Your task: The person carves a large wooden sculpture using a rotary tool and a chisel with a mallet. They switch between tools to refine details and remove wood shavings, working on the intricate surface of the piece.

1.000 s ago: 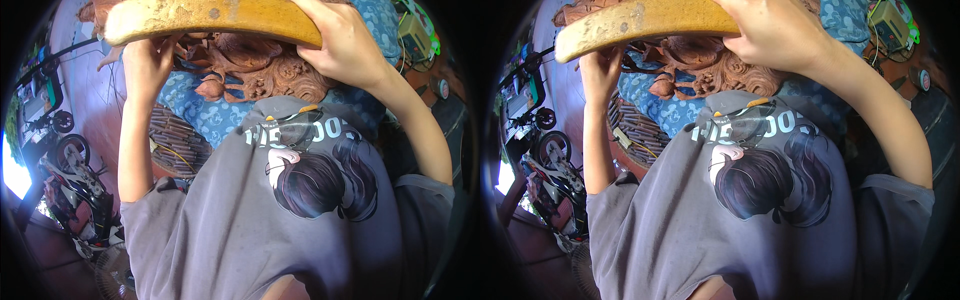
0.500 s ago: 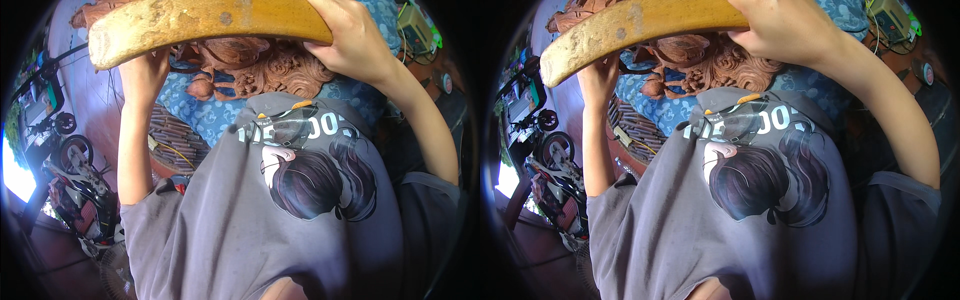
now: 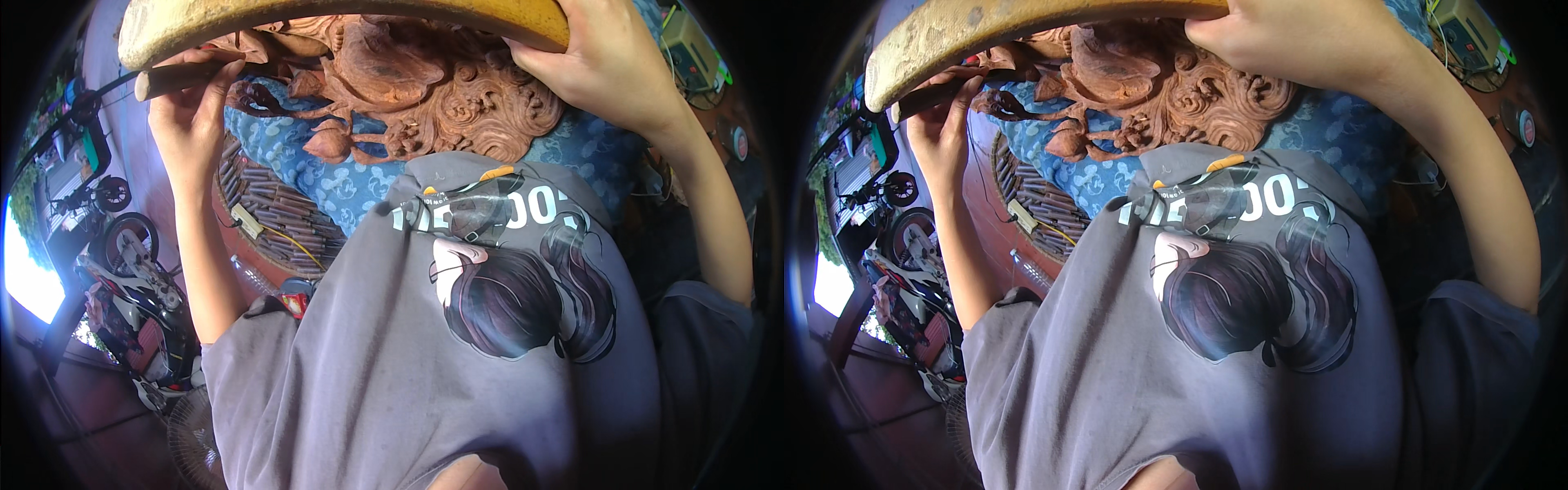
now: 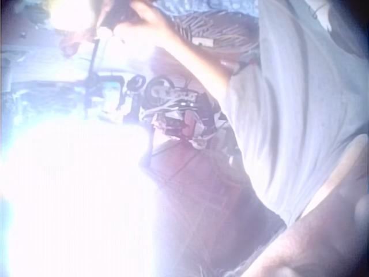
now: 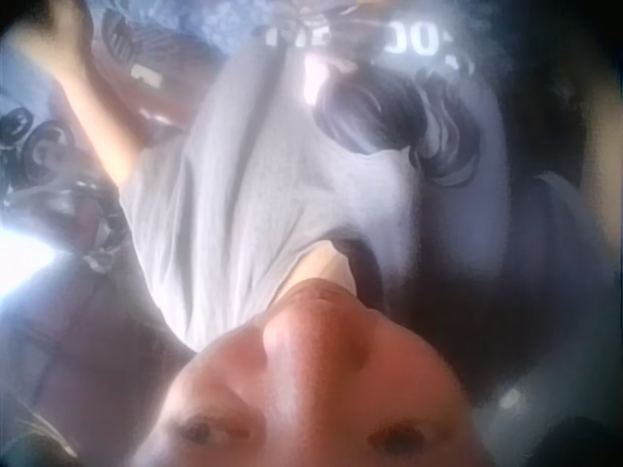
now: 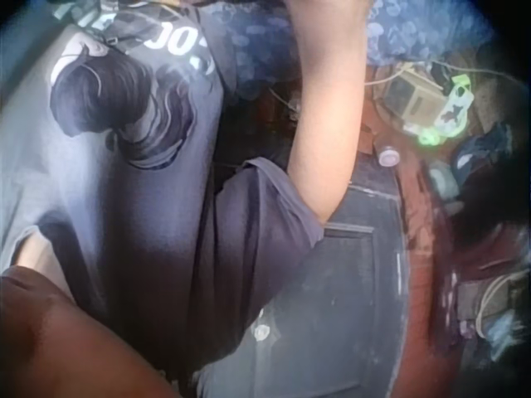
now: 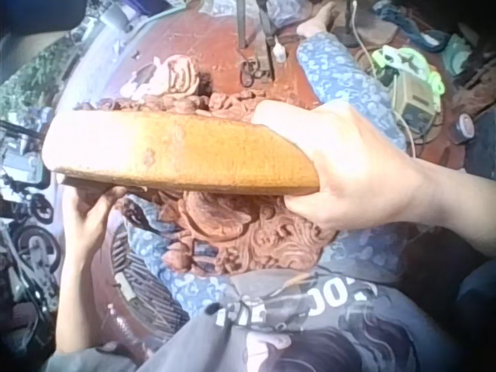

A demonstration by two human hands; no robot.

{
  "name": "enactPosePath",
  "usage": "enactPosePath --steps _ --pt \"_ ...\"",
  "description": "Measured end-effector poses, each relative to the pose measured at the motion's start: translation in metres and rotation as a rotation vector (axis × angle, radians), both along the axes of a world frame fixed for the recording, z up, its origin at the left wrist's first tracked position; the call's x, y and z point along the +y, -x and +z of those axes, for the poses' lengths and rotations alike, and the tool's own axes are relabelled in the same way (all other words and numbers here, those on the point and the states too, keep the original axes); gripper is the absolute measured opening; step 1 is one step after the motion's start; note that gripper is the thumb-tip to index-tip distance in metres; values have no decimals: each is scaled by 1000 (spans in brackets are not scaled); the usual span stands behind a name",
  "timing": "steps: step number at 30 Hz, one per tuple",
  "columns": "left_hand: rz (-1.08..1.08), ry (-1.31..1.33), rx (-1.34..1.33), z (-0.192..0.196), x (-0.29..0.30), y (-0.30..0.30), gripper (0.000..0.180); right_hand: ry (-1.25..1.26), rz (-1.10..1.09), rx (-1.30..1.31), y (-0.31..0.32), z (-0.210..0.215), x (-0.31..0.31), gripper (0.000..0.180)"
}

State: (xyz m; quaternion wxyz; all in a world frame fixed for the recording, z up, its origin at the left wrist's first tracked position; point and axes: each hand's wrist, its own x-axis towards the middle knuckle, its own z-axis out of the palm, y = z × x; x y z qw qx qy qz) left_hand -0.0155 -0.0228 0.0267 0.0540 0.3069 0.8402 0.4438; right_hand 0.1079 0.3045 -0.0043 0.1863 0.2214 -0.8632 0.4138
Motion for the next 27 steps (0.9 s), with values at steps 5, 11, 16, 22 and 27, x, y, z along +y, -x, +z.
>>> enactPosePath --steps 5,11,16,22,27 --pt "46 104 -33 -3 -5 1 20 -17 20 -148 -3 11 -1 39" --pt "16 161 38 -8 -18 -1 22 -101 116 188 10 15 -7 48" --pt "51 183 62 -12 -26 2 24 -112 153 375 24 22 -16 53" --pt "38 130 33 -13 -20 3 19 -408 72 403 36 41 -24 49" --pt "2 127 24 -2 -9 -9 17 -363 49 372 51 36 -31 48"
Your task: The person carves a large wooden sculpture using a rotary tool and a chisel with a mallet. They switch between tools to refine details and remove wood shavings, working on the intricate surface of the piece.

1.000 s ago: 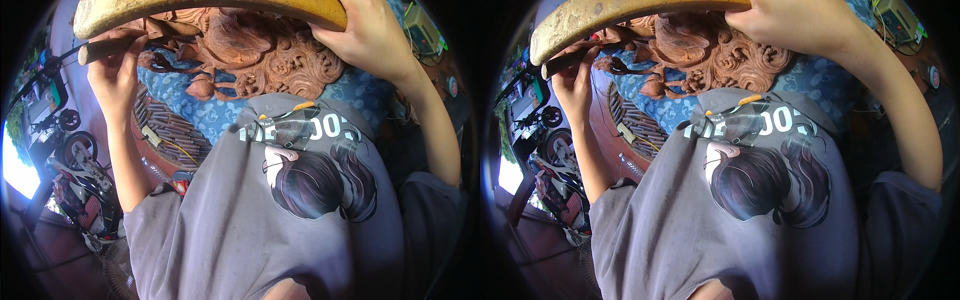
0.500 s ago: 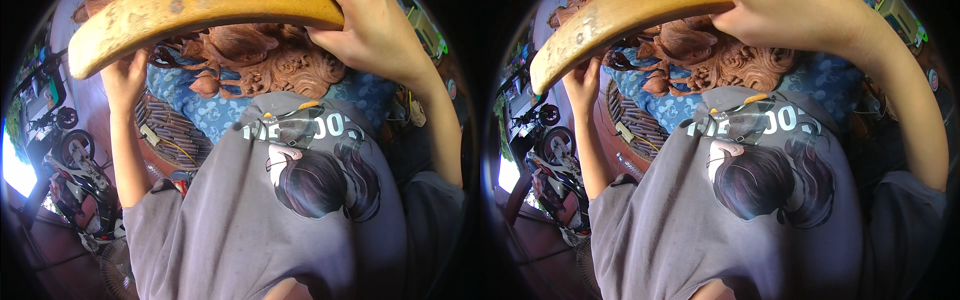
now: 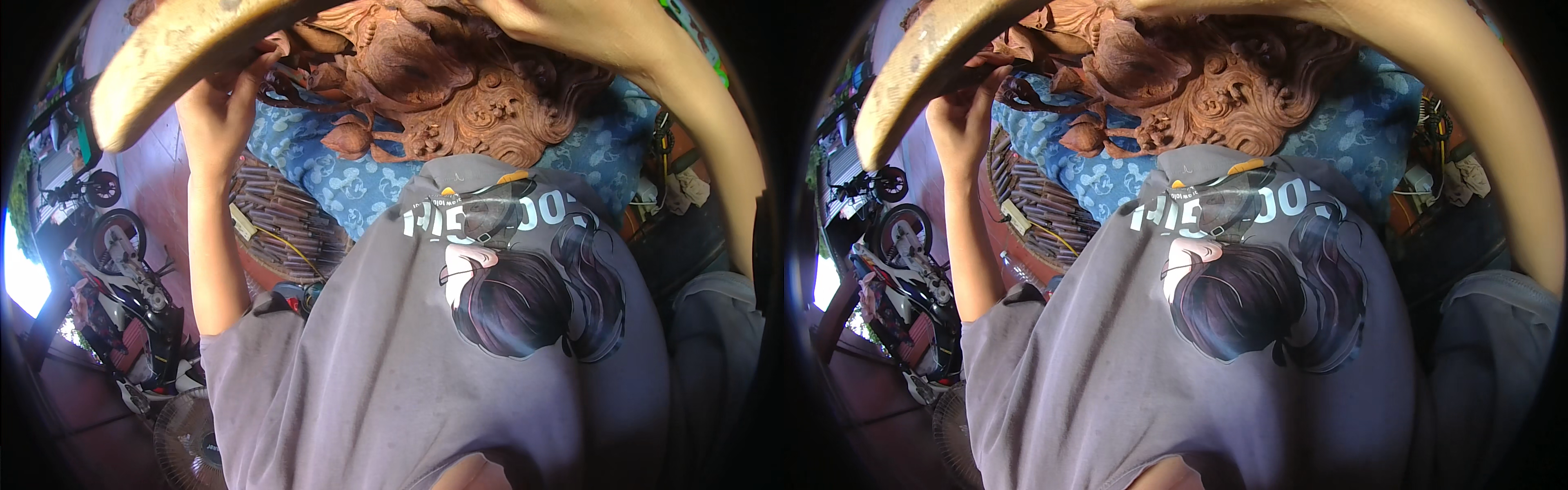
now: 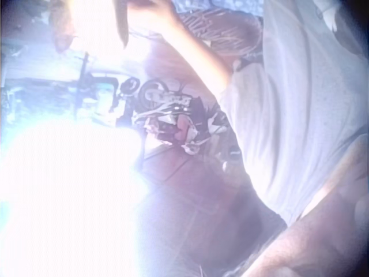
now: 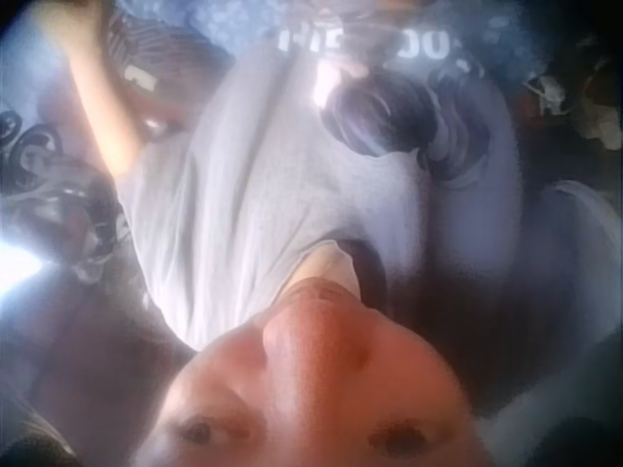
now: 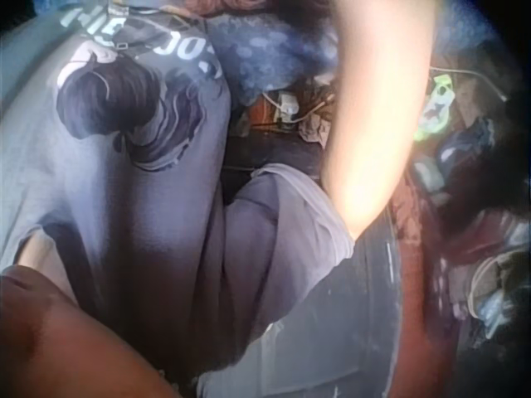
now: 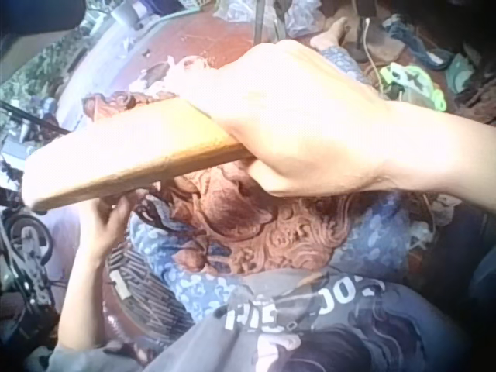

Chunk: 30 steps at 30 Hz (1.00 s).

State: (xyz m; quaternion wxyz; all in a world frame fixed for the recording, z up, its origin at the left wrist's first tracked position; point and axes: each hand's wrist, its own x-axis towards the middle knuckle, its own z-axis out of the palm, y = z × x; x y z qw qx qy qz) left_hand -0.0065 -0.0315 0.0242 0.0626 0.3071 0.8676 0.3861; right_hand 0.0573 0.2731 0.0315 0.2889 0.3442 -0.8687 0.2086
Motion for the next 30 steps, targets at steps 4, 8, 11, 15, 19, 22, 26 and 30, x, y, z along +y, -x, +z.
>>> enactPosePath --steps 4,8,11,15,19,22,26,30 --pt "-55 -71 11 -7 10 6 16 -19 -43 -25 1 0 4 47" --pt "-19 -92 16 -5 4 5 19 0 -48 -23 5 -2 2 45" --pt "-21 15 49 -4 10 0 16 -11 -62 -30 6 -4 3 45" --pt "0 70 105 -16 6 -3 14 28 -41 -17 10 -7 2 44" --pt "-19 -120 -1 -1 20 -5 12 114 36 39 6 -8 6 47" --pt "0 -60 56 -6 9 2 11 88 39 31 4 -6 4 44" --pt "-22 -106 66 -7 8 2 13 62 33 1 4 -5 3 40" --pt "-62 58 64 0 3 1 19 33 15 -21 3 -1 6 37"
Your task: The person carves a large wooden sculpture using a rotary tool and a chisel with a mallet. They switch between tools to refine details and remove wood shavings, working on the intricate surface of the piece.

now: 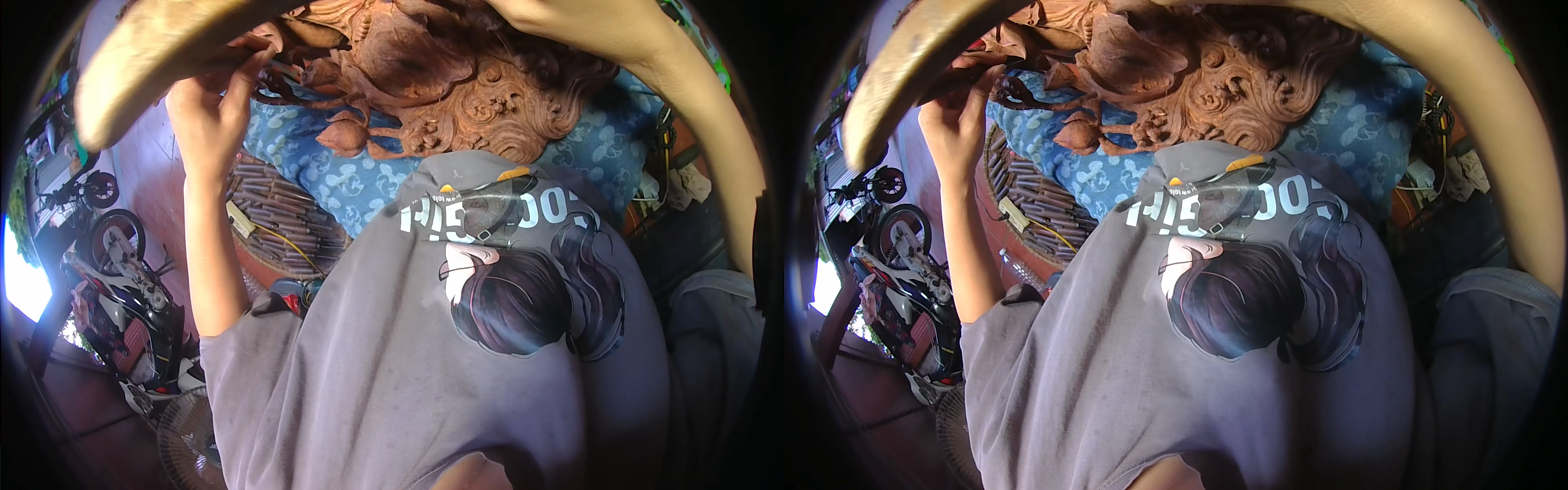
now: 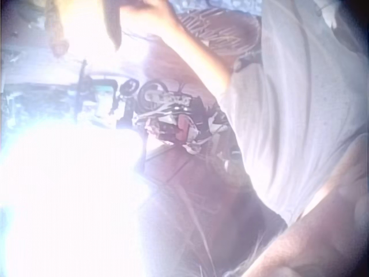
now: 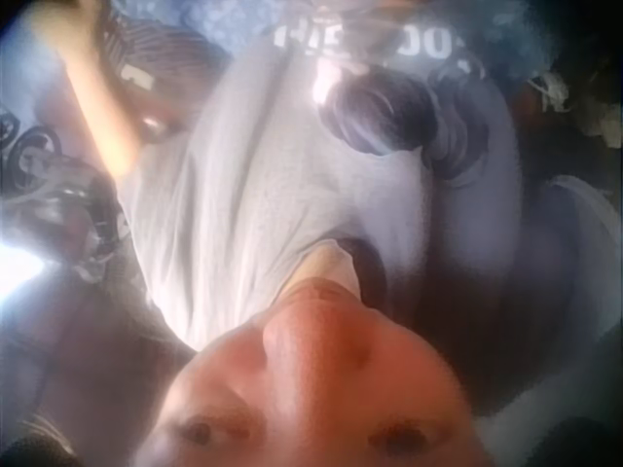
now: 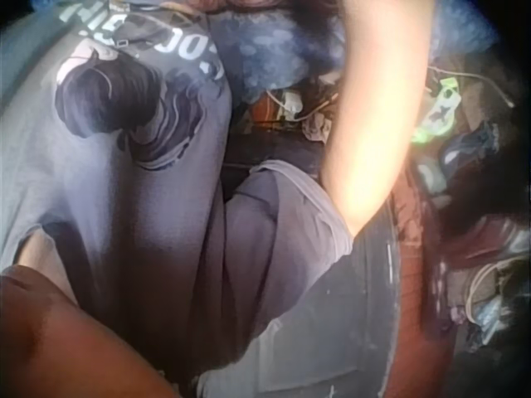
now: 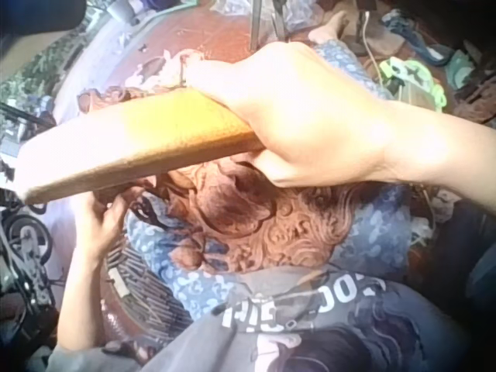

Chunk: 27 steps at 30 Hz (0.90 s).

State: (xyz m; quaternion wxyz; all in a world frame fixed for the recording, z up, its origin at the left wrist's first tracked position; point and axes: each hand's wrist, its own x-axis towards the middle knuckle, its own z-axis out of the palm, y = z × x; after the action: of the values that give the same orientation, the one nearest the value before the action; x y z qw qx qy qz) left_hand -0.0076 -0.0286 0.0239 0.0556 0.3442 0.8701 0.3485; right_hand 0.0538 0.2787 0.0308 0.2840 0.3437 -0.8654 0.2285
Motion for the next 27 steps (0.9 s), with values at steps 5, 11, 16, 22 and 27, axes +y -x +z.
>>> enactPosePath --steps 5,11,16,22,27 --pt "18 -85 6 -10 -1 3 17 24 -7 -68 0 -1 2 29" --pt "43 -14 53 -3 9 -9 14 13 -48 -8 -2 -13 2 31" --pt "9 -3 101 -8 12 -2 17 -43 -98 55 -5 -14 9 34" --pt "32 63 126 -12 9 -5 18 41 -69 63 -4 -24 8 38" --pt "-4 219 206 -3 2 -10 21 37 -54 -36 -6 -20 7 40"
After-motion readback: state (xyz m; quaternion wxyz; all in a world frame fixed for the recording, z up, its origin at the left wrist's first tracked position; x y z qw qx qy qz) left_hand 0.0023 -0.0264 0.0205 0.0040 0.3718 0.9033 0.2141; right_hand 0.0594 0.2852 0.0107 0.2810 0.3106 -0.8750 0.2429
